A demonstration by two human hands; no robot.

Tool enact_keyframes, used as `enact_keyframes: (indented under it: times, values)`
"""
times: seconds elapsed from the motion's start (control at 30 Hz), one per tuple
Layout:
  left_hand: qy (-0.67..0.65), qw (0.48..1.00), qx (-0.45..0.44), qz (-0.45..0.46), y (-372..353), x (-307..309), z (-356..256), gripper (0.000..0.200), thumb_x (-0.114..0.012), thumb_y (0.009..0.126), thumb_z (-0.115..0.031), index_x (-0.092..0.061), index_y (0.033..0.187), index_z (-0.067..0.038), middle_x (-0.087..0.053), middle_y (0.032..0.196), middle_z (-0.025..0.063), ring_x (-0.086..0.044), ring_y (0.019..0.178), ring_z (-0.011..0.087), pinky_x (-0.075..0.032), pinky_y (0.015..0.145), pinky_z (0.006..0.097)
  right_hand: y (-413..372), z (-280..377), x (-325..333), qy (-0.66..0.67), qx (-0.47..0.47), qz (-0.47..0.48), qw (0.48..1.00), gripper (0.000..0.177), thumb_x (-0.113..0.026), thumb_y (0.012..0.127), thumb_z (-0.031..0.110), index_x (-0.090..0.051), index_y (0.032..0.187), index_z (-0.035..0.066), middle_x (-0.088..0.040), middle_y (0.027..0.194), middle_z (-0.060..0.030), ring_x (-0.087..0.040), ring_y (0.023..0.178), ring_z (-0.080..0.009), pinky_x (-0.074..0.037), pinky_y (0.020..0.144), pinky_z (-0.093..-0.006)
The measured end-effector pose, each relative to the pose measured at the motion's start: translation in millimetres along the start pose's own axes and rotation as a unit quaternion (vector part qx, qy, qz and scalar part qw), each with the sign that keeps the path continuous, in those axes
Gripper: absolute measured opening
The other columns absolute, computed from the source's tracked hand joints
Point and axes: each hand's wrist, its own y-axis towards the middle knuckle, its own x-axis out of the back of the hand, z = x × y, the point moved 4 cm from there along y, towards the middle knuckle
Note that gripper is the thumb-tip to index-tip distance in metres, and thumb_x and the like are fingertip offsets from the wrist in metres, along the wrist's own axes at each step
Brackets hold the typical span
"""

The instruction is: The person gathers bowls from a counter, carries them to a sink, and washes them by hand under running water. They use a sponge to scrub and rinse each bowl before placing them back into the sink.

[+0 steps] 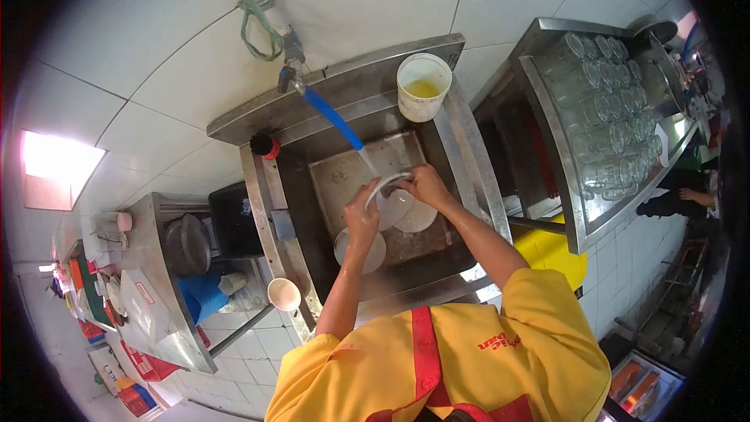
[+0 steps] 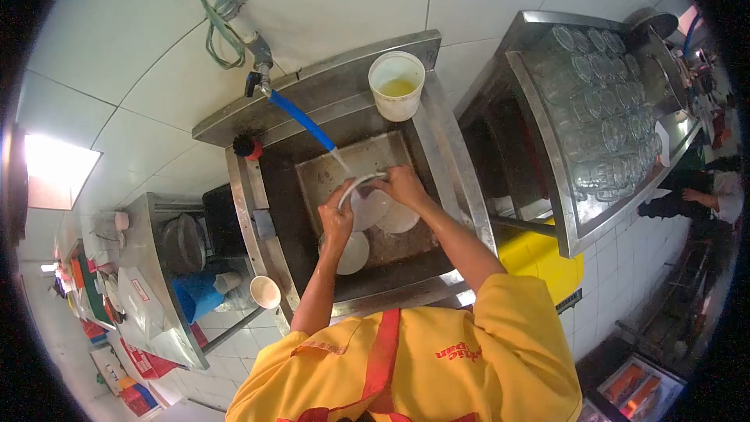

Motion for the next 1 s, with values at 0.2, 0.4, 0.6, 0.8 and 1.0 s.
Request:
enact_keyframes:
  times: [0.2, 0.4, 0.6, 0.8, 1.0]
  values:
    - [-0.166, 0.939, 0.166, -0.251, -8, -18, 39, 0.023, -0.052, 0.087, -0.012, -0.059, 0.103, 0.003, -0.064, 0.094, 0.013, -0.061, 0.084, 0.0222, -0.047, 0.074, 0.0328, -59, 55, -78, 0.662, -0.433, -0.086, 0.606, 0.05, -0.064, 0.077, 0.04, -0.054, 0.101, -0.002, -0.06, 0.08, -0.0058, -0.056, 0.056, -0.0132, -0.042, 0.039, -0.0273]
    - [-0.548, 0.656, 0.511, -0.096, -54, -71, 123, 0.035, -0.049, 0.089, -0.032, -0.053, 0.109, -0.003, -0.06, 0.091, 0.0094, -0.059, 0.081, 0.0261, -0.049, 0.065, 0.0405, -70, 44, -58, 0.181, -0.225, 0.12, 0.95, 0.044, -0.063, 0.077, 0.032, -0.053, 0.098, -0.006, -0.06, 0.078, -0.0226, -0.061, 0.069, -0.0311, -0.047, 0.057, -0.0408]
    - [-0.721, 0.495, 0.475, -0.094, -70, -85, 122, 0.027, -0.053, 0.087, -0.02, -0.053, 0.108, -0.004, -0.058, 0.1, 0.0116, -0.059, 0.086, 0.0237, -0.054, 0.072, 0.0366, -87, 24, 6, 0.088, -0.278, 0.005, 0.957, 0.044, -0.056, 0.083, 0.033, -0.052, 0.102, -0.006, -0.06, 0.084, -0.0267, -0.058, 0.082, -0.0434, -0.046, 0.069, -0.0448]
    - [-0.809, 0.443, 0.322, 0.215, -63, -91, 113, 0.027, -0.047, 0.088, -0.013, -0.05, 0.111, 0.002, -0.057, 0.105, 0.0112, -0.057, 0.095, 0.0243, -0.049, 0.083, 0.0354, -51, 50, -9, 0.364, -0.249, -0.086, 0.893, 0.054, -0.031, 0.093, 0.046, -0.053, 0.109, -0.002, -0.06, 0.098, -0.0144, -0.057, 0.092, -0.0252, -0.044, 0.082, -0.0369]
    - [-0.468, 0.772, 0.429, -0.031, -66, -34, 150, 0.039, -0.057, 0.086, -0.027, -0.053, 0.112, 0.001, -0.06, 0.102, 0.0098, -0.06, 0.087, 0.0207, -0.05, 0.073, 0.034, -74, 33, -69, 0.671, -0.357, 0.008, 0.65, 0.048, -0.037, 0.093, 0.043, -0.056, 0.108, 0.002, -0.058, 0.105, -0.0069, -0.048, 0.105, -0.0139, -0.037, 0.092, -0.0317]
